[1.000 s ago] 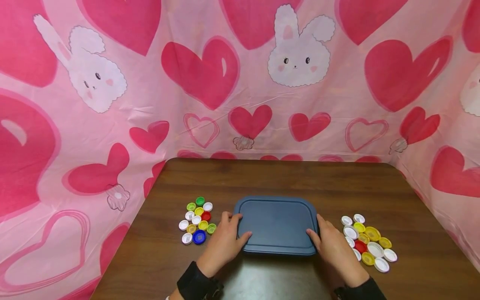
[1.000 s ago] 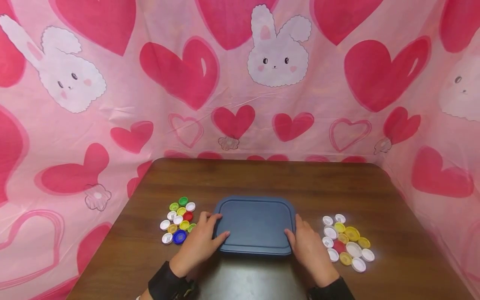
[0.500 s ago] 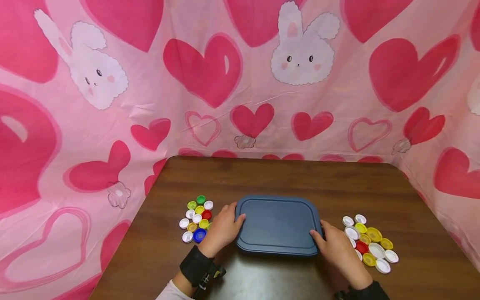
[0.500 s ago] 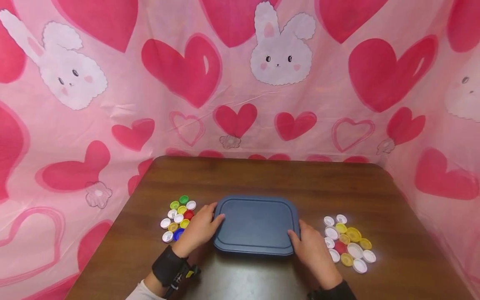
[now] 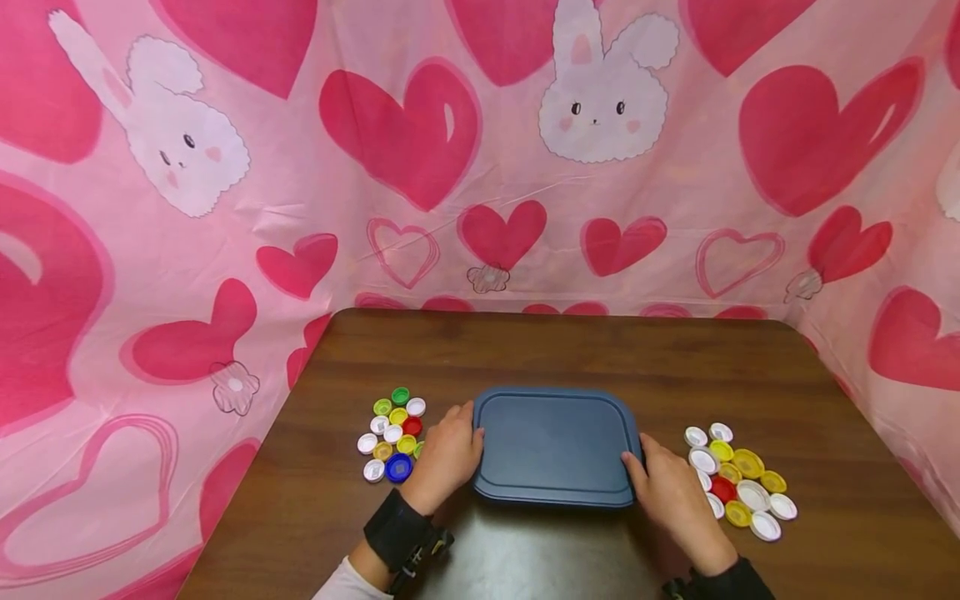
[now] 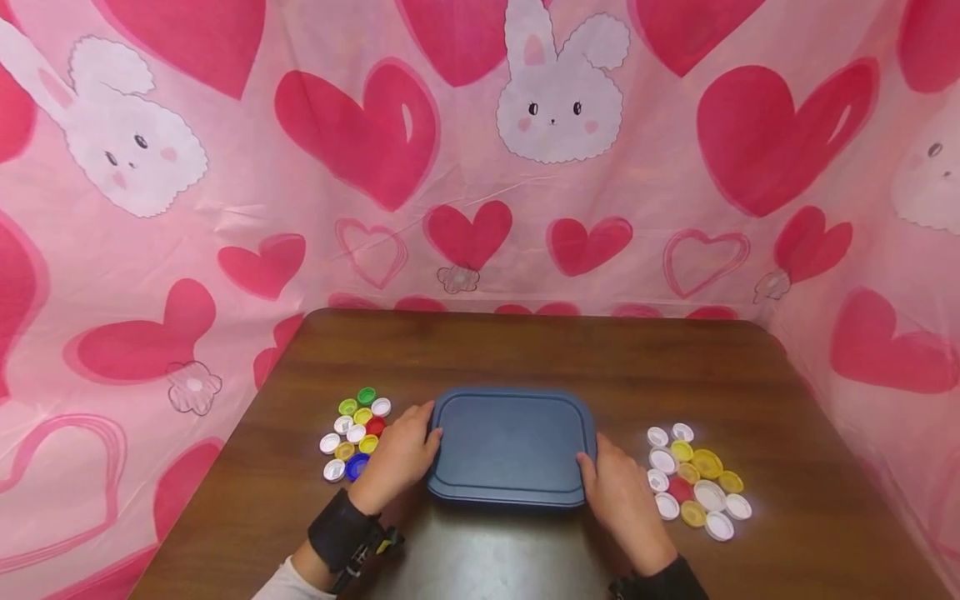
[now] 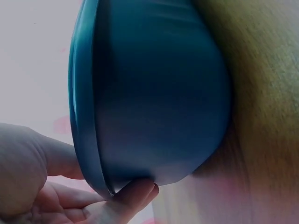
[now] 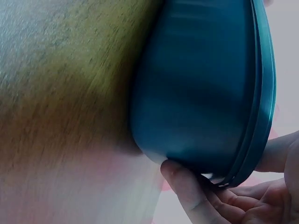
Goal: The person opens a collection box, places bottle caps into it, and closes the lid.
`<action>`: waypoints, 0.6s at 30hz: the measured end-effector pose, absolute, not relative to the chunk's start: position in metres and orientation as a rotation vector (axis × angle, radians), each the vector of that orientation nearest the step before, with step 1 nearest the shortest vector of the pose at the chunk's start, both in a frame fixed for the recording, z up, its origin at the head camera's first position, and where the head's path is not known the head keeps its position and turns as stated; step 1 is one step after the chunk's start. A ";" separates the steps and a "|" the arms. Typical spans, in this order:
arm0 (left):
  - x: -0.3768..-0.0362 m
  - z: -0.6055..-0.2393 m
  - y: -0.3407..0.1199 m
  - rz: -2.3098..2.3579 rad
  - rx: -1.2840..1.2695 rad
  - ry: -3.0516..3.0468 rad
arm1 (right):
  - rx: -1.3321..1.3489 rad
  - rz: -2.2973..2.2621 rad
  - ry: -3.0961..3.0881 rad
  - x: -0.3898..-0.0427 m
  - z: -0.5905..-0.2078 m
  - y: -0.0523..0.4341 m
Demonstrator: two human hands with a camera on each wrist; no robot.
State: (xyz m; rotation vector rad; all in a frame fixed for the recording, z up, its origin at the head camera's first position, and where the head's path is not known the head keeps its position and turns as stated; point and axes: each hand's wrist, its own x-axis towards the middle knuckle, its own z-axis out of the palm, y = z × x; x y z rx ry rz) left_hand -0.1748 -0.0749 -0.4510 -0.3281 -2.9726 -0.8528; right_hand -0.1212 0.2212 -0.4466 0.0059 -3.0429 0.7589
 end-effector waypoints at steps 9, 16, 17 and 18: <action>-0.178 -0.450 -0.079 -0.942 -0.273 -2.995 | -0.044 0.799 -3.089 -0.123 -0.442 0.218; -0.186 -0.452 -0.086 -1.222 -0.183 -2.963 | 0.186 0.553 -2.925 -0.106 -0.436 0.203; -0.188 -0.453 -0.086 -1.285 -0.161 -2.953 | 0.310 0.497 -2.842 -0.102 -0.437 0.198; -0.190 -0.453 -0.087 -1.354 -0.134 -2.943 | 0.438 0.431 -2.762 -0.100 -0.440 0.193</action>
